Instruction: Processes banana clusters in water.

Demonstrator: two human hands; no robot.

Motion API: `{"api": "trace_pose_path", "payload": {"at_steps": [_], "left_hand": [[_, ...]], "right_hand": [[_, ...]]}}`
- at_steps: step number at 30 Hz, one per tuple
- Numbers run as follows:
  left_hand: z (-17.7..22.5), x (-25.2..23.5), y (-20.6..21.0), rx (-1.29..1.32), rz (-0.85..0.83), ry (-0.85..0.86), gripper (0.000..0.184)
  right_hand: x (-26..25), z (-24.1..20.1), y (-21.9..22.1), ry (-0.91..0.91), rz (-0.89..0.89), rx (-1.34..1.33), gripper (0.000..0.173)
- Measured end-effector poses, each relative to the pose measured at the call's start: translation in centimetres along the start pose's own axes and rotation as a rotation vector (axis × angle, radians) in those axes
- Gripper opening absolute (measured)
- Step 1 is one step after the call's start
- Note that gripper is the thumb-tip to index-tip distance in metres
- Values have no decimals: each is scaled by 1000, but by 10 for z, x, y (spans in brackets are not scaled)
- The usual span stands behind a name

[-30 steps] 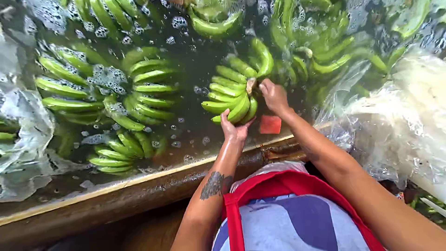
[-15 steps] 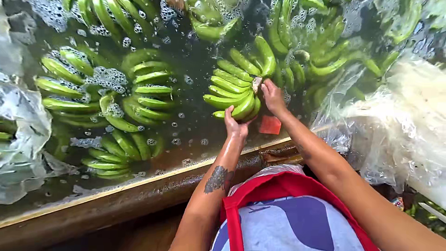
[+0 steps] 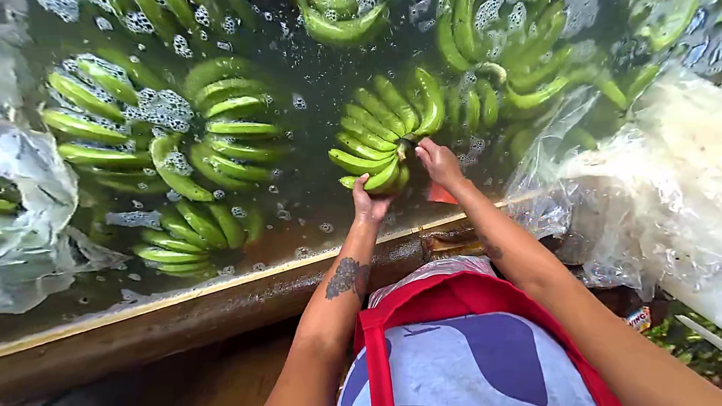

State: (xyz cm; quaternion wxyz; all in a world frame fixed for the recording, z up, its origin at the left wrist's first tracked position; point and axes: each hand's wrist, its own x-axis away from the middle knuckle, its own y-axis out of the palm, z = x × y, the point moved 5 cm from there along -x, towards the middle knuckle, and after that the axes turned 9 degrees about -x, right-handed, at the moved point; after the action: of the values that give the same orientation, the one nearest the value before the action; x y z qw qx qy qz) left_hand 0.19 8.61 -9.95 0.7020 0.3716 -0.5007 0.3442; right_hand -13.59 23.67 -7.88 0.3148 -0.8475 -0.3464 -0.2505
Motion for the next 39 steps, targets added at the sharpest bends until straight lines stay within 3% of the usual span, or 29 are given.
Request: {"api": "trace_pose_path", "payload": {"at_steps": [2,4,5,6,10,12,15,17,20,21,23,24,26,29,31,33,35,37,39], "left_hand": [[-4,-1,-3,21,-3,8,53],[2,-9,-18,-19,-53,44,49],[9,-15,-26,-64,-94,65,48],[14,-19,-35,-125,-118,84,46],[39,-21,-77,-417,-91,150,42],[59,-21,-85,-604,-57,157,44],[76,-15,-54,-818,1,154,60],[62,-8,-20,-888,-1,202,86],[18,-11,27,-1086,-205,341,114],[9,-13,39,-1164,-291,348,109],[23,-18,60,-1240,-376,399,74],[43,-23,69,-1228,-350,451,58],[101,-38,89,-1081,-183,572,54],[186,-67,115,-732,141,700,82],[219,-104,134,-465,185,645,95],[235,-137,153,-328,124,570,92],[237,-156,163,-340,110,557,71],[228,-156,157,-401,105,590,62],[218,-137,142,-448,61,630,68]], "right_hand": [[19,27,23,-72,-77,-259,35],[56,37,30,132,-484,-654,29],[70,41,20,229,-630,-684,26],[79,51,4,294,-644,-656,25],[91,94,-63,322,-264,-580,12],[95,103,-85,276,-103,-594,17],[95,110,-102,235,59,-586,20],[85,106,-100,210,123,-560,23],[71,101,-84,82,143,-442,31],[67,103,-80,30,126,-372,34],[63,114,-77,-44,101,-186,41],[64,118,-78,-54,82,-107,43],[65,118,-85,-18,40,-12,44],[69,120,-94,-23,63,19,41],[68,115,-102,-68,123,-10,34],[59,99,-110,-100,179,-43,31],[38,72,-121,-109,197,-81,32],[4,38,-129,-115,191,-176,30],[-43,6,-133,-80,218,-343,28]]}}
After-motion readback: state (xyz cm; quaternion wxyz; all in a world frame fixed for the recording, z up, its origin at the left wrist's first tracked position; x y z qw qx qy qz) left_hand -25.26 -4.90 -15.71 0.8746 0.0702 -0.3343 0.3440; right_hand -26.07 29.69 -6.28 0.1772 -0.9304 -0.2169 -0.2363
